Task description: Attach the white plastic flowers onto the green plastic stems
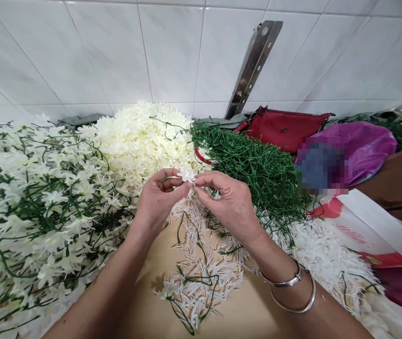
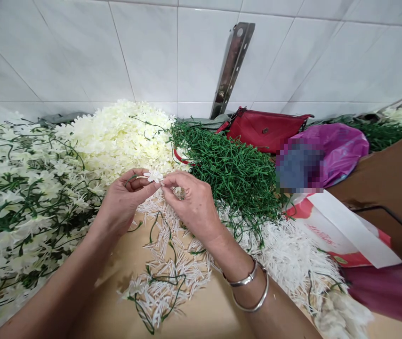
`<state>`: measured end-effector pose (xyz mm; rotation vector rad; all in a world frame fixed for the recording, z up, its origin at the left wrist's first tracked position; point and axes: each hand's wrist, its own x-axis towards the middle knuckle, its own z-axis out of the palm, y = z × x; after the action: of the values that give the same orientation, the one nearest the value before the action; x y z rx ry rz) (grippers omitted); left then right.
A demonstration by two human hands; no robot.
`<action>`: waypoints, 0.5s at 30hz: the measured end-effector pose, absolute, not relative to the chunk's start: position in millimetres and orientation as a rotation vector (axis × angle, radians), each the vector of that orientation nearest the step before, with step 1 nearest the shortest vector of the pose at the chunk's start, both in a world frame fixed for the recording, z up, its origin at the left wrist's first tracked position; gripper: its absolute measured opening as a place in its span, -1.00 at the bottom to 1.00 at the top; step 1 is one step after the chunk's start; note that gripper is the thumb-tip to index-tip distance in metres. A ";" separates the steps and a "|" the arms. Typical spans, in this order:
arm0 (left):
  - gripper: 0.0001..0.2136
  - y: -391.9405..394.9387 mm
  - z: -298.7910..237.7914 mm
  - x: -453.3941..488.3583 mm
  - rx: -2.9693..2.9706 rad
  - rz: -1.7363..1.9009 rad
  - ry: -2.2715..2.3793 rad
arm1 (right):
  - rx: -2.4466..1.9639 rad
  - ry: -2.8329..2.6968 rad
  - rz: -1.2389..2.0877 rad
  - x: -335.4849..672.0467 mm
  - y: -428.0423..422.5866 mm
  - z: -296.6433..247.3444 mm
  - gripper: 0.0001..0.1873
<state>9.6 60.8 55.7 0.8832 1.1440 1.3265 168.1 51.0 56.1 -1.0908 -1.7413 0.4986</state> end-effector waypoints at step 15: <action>-0.62 59.0 54.3 13.6 0.970 1.356 1.163 | -1.126 -1.541 0.750 161.7 50.2 53.0 -0.97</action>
<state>13.6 59.0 54.3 0.9697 1.1630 1.3563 161.7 50.2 53.0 -1.1258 -1.5413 0.7497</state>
